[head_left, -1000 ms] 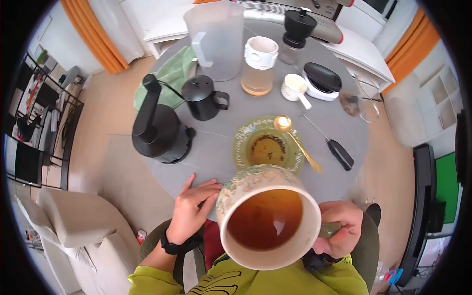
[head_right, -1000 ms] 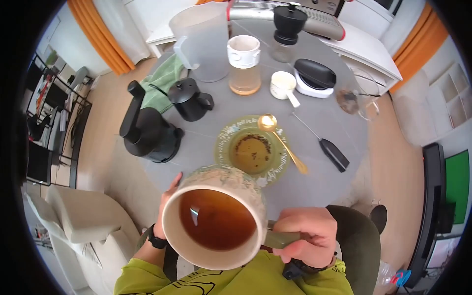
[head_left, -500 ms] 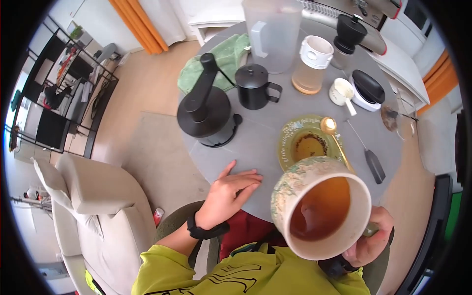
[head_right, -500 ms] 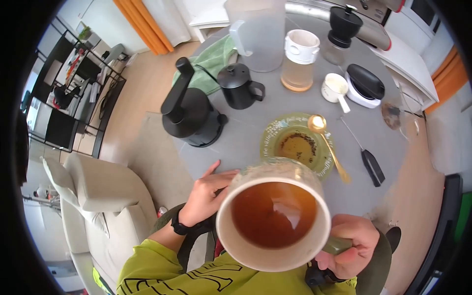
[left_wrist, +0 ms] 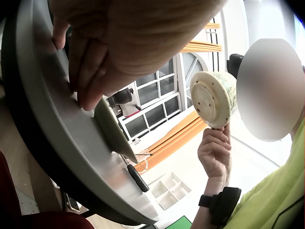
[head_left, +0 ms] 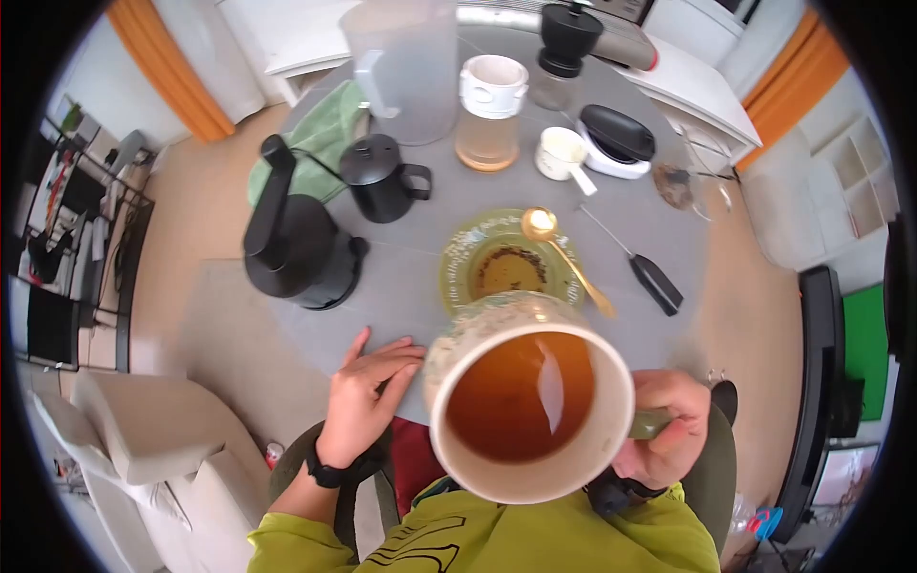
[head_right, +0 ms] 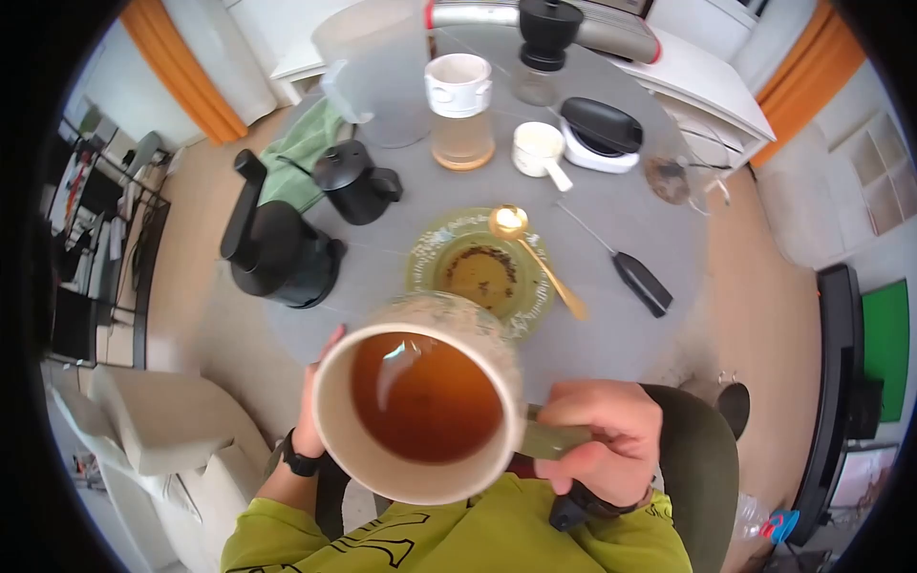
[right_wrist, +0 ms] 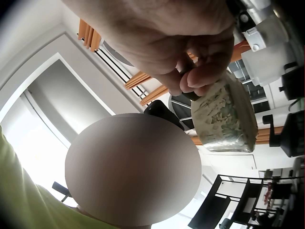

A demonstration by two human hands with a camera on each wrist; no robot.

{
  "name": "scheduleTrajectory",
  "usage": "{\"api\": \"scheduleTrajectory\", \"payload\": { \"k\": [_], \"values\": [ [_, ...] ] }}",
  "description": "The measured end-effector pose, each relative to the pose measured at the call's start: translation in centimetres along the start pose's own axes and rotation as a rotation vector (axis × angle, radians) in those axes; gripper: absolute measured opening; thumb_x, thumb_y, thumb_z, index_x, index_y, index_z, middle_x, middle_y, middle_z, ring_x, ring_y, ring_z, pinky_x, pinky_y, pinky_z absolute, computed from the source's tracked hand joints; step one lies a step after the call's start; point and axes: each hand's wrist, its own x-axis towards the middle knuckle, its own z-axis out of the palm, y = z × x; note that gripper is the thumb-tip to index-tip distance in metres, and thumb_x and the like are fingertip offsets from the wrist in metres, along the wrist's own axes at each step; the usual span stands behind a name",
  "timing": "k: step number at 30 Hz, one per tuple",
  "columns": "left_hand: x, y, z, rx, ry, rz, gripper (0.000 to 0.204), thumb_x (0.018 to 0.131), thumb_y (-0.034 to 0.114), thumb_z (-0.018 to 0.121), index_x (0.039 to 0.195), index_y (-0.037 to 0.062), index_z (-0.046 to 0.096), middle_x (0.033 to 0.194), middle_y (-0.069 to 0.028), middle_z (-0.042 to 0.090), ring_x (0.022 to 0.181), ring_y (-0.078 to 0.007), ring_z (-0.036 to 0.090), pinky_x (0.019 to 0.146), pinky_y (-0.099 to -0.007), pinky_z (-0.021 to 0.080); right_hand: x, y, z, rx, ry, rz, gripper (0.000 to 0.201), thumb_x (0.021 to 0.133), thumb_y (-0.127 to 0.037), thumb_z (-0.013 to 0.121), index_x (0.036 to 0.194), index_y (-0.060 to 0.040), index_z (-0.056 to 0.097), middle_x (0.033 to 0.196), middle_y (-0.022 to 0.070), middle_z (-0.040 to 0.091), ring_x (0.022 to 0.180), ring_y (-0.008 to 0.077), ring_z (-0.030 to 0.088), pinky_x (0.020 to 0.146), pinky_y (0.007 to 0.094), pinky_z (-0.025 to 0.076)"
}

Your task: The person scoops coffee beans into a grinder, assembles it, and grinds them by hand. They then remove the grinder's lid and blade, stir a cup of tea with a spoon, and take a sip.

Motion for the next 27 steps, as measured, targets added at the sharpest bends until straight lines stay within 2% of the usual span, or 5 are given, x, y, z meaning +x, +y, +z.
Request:
{"api": "scheduleTrajectory", "payload": {
  "k": [3,10,16,19,27],
  "values": [
    [0.2,-0.7,-0.1,0.290,0.008,0.258,0.012,0.092,0.010,0.063,0.097,0.0057,0.073,0.106,-0.0069,0.073,0.112,-0.0220,0.066,0.114,-0.0487,0.030,0.5,0.2,0.2,-0.099,-0.026,-0.154,0.044,0.097,-0.037,0.062,0.092,0.0066,0.061,0.061,0.0079,0.060,0.046,0.0100,0.055,0.044,0.0233,0.038],
    [0.2,-1.0,-0.1,0.273,0.017,0.248,0.010,0.091,0.010,0.064,0.094,0.0044,0.072,0.107,-0.0052,0.073,0.114,-0.0202,0.065,0.113,-0.0482,0.033,0.5,-0.5,0.1,-0.141,-0.093,-0.044,0.049,0.098,-0.043,0.055,0.094,0.0057,0.059,0.066,0.0081,0.059,0.047,0.0104,0.057,0.044,0.0238,0.042],
    [0.3,-0.5,-0.4,0.270,-0.029,0.230,0.012,0.091,0.008,0.062,0.097,0.0059,0.073,0.106,-0.0074,0.073,0.112,-0.0243,0.066,0.114,-0.0510,0.029,0.0,0.2,0.4,0.018,0.013,0.012,0.047,0.093,-0.039,0.066,0.087,0.0073,0.064,0.062,0.0088,0.062,0.045,0.0080,0.054,0.042,0.0223,0.037],
    [-0.1,-1.8,1.0,-0.121,0.075,0.000,0.013,0.091,0.007,0.062,0.097,0.0054,0.073,0.103,-0.0093,0.074,0.112,-0.0262,0.066,0.113,-0.0512,0.029,-0.1,0.2,-0.2,0.006,-0.024,0.023,0.045,0.092,-0.038,0.068,0.087,0.0070,0.064,0.063,0.0084,0.063,0.044,0.0072,0.052,0.044,0.0218,0.035],
    [0.3,-0.2,-0.2,0.258,-0.012,0.220,0.012,0.091,0.008,0.063,0.096,0.0047,0.073,0.104,-0.0072,0.074,0.112,-0.0241,0.066,0.114,-0.0503,0.030,-0.5,0.8,0.0,-0.011,0.081,-0.012,0.036,0.085,-0.029,0.076,0.080,0.0055,0.066,0.057,0.0054,0.062,0.045,0.0069,0.047,0.044,0.0217,0.032]
  ]
}}
